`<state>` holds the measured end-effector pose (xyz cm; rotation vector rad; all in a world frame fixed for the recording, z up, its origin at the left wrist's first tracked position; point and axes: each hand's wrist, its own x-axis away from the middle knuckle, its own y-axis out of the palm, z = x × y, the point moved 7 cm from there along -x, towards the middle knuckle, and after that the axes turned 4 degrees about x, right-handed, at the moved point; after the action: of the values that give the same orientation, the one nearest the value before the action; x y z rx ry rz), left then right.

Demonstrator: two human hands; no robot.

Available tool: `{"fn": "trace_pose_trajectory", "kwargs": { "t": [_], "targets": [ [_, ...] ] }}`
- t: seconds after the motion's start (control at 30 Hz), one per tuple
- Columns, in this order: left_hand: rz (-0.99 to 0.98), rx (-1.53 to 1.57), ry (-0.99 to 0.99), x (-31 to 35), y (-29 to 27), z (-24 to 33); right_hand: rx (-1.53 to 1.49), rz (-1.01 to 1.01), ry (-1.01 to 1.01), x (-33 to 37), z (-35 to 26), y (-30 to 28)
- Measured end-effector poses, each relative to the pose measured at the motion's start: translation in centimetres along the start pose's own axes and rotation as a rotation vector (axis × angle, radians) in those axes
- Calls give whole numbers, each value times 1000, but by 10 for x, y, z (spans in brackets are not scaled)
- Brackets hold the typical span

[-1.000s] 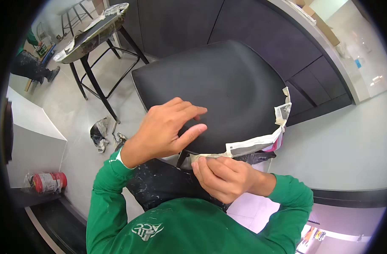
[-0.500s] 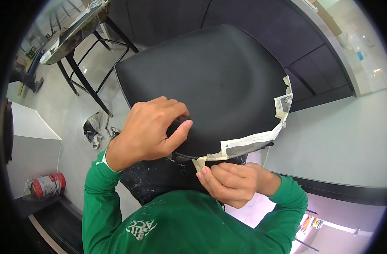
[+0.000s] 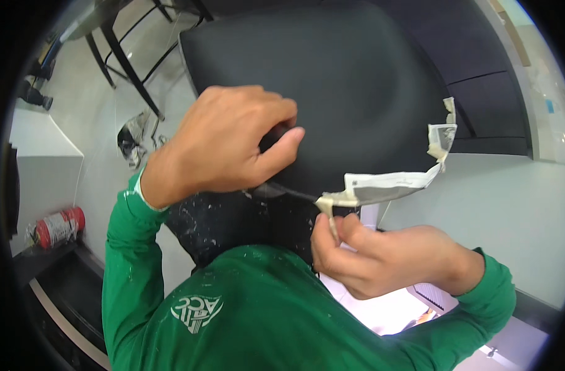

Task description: The person peels off the newspaper and masking tape from the edges of the seats of two black chairs, using their hands to pull the paper away and balling it up.

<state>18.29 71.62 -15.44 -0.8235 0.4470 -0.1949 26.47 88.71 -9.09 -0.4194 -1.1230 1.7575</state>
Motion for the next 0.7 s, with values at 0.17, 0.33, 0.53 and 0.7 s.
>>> {"fn": "trace_pose_trajectory", "kwargs": {
  "t": [0.17, 0.33, 0.53, 0.7],
  "targets": [
    [110, 4, 10, 4, 1, -7, -164, -67, 104, -13, -9, 6],
    [58, 1, -9, 2, 0, -3, -413, -68, 481, -12, -67, 52],
    [-22, 7, -76, -1, 6, -3, -575, -16, 995, 0, -107, 111],
    [-63, 12, -71, -2, 3, 1, -599, -156, 1290, 44, -149, 228]
  ]
}}
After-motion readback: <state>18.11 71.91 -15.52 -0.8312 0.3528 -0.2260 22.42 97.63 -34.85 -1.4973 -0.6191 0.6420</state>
